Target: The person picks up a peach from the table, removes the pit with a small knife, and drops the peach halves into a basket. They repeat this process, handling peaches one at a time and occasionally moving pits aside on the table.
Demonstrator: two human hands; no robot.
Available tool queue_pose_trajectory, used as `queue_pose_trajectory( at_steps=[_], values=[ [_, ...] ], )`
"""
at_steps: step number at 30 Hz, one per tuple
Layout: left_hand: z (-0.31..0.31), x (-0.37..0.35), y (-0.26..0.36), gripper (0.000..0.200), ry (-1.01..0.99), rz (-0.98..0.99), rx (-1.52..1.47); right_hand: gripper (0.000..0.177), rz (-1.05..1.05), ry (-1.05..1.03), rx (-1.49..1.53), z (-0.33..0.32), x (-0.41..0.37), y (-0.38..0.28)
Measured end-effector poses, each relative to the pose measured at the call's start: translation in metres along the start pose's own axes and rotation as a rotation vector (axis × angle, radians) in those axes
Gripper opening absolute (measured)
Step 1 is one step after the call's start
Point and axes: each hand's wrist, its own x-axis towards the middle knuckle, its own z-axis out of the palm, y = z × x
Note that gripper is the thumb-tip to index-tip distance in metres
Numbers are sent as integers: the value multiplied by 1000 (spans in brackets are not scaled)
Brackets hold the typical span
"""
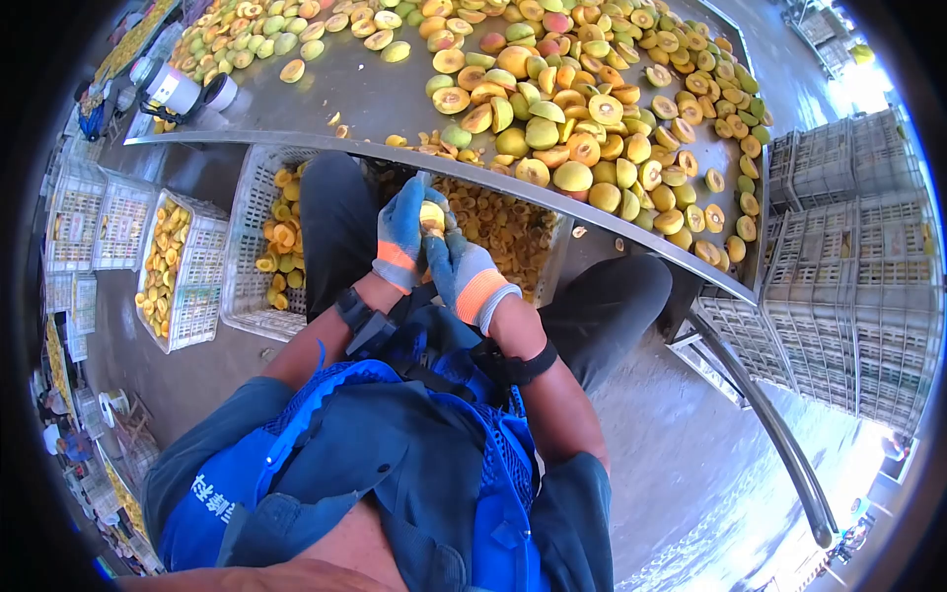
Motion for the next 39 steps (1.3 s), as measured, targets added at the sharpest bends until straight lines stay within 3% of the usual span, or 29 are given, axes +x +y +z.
queue_pose_trajectory(
  at_steps=[4, 8, 11, 15, 19, 22, 25, 26, 29, 39],
  values=[
    [3, -3, -3, 44, 45, -56, -99, 40, 97, -86, 150, -2, 8, 15],
    [12, -3, -9, 44, 111, -140, -270, 36, 36, 38, -367, -4, 0, -11],
    [17, -9, 0, 44, 155, -168, -224, 38, -4, -10, -66, -6, -2, 3],
    [3, -10, -4, 47, -42, -85, -153, 41, 226, -181, 311, -13, -10, -6],
    [1, -8, -4, 51, -40, -34, -49, 42, 279, -246, 277, -21, -12, -15],
    [-3, -11, -12, 51, -18, 4, 0, 42, 398, -363, 424, -28, -10, -4],
    [2, -11, -21, 51, 94, 9, -28, 41, -83, -120, 4, -1, 5, 33],
    [5, -9, -23, 51, 148, 0, -52, 39, -86, -65, -21, 2, 6, 38],
    [5, -7, -19, 52, 161, -90, -114, 39, 298, -189, 316, -11, -4, -3],
    [-1, -10, -11, 50, -161, -57, -29, 43, 365, -446, 804, -28, -18, 4]
  ],
)
